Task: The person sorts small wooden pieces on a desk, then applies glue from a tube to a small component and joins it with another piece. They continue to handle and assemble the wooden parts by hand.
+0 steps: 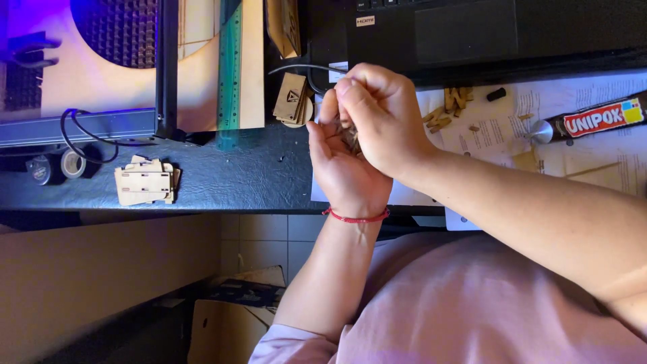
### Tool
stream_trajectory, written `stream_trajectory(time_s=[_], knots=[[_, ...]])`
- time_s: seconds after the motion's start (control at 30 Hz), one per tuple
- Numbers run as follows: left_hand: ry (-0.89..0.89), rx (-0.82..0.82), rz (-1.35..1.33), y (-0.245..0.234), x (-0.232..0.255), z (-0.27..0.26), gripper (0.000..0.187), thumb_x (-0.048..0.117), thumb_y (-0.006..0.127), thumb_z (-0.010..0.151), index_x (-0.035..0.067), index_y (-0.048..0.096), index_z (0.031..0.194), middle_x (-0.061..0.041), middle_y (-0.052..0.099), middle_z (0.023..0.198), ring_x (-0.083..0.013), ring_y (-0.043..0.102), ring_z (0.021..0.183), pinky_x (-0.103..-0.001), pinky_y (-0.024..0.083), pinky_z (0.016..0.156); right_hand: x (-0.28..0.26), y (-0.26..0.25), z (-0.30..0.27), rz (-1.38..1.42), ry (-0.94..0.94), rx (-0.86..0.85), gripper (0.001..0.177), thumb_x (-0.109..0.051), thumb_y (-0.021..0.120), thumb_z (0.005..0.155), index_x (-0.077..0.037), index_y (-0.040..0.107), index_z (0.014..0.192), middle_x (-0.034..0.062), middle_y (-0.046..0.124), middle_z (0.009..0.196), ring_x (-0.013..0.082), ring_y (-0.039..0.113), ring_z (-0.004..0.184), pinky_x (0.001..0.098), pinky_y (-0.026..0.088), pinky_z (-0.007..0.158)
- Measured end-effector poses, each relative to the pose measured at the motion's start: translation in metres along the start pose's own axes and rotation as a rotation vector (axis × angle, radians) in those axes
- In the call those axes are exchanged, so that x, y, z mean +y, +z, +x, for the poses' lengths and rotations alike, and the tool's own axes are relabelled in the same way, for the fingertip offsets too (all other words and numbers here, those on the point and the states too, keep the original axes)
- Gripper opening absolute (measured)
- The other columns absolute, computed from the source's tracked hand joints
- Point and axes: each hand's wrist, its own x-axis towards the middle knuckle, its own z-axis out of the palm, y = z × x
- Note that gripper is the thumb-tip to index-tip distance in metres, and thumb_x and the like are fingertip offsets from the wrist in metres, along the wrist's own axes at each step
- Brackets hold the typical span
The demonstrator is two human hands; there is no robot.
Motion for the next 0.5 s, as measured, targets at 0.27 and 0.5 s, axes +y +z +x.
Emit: stream_trajectory(time_s=[0.27,0.5], knots=[[-0.1,-0.07,-0.059,0.017,0.006,-0.011,0.036,0.033,0.039,0.106,0.015,0.036,0.076,-0.001,0.042,0.077,-0.0143,0.05,0.083,-0.026,0.039,0.086,-0.002,0.004,-0.005,-0.018,-0.121,-0.043,0.021,-0.022,0.044,0.11,-0.005,0.044,0.122,0.0068,0.048,0.065,0.0155,0.052,0.058,0.0307,0.05,0.063],[-0.175,-0.178,-0.193,0.005,0.017,-0.015,0.03,0.026,0.038,0.111,0.005,0.055,0.124,-0.007,0.06,0.112,-0.0137,0.055,0.113,-0.023,0.042,0.099,-0.004,0.002,0.003,-0.661,-0.622,-0.346,0.022,0.009,0.045,0.099,-0.005,0.061,0.1,0.0084,0.067,0.096,0.028,0.061,0.087,0.0418,0.037,0.087]])
